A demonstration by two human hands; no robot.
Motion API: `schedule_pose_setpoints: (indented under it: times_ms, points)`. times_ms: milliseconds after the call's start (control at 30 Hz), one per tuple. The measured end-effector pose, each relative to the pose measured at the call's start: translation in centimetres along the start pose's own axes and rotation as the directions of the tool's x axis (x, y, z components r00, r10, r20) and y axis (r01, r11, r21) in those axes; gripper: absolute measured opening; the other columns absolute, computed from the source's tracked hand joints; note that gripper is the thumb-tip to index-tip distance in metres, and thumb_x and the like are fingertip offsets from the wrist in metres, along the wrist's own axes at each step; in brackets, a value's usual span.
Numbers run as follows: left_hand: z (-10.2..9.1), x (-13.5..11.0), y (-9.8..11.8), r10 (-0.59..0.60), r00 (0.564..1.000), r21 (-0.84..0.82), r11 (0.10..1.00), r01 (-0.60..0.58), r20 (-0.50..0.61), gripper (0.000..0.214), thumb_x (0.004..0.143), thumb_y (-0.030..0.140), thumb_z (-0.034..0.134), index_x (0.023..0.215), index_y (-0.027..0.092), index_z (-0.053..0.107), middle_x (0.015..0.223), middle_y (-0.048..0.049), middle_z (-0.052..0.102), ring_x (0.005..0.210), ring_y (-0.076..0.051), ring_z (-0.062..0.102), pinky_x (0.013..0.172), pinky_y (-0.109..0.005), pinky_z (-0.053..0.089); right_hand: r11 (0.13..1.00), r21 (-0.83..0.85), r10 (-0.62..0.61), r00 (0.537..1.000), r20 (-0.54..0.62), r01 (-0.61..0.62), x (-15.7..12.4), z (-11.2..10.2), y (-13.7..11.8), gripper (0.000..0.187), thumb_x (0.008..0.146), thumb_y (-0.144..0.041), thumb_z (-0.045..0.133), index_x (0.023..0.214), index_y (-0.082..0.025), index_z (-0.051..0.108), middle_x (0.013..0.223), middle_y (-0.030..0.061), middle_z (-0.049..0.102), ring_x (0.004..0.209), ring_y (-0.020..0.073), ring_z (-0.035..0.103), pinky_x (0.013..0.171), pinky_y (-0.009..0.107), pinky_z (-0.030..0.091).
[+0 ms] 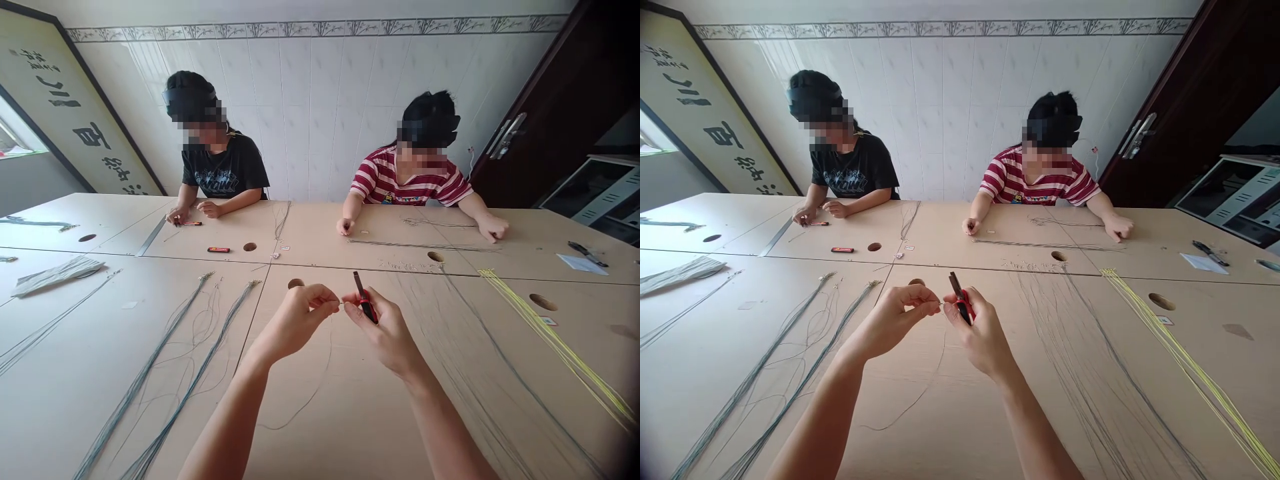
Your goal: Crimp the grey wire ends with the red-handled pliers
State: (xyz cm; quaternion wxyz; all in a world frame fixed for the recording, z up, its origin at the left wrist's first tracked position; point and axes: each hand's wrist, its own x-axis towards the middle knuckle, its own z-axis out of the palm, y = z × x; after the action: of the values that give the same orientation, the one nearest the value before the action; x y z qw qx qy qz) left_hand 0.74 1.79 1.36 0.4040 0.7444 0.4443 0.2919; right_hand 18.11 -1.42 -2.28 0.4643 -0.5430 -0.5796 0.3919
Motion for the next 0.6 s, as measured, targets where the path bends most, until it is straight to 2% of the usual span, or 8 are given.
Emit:
schedule_pose_setpoints:
  times_ms: [600]
  points:
    - [0.11, -0.09, -0.11, 0.016, 1.000, -0.010, 1.000, -0.016, 0.009, 0.019, 0.089, 0.029, 0.053, 0.082, 0.019, 0.068, 0.080, -0.0021, 0.066, 0.077, -0.015, 0.057, 0.069, -0.028, 0.044, 0.999, -0.038, 0.003, 0.999, 0.054, -0.001, -0.14, -0.10, -0.43, 0.027, 0.088, -0.047, 0.056, 0.086, -0.020, 0.059, 0.074, -0.0009, 0.053, 0.064, 0.0125, 0.041, 0.061, 0.026, 0.034]
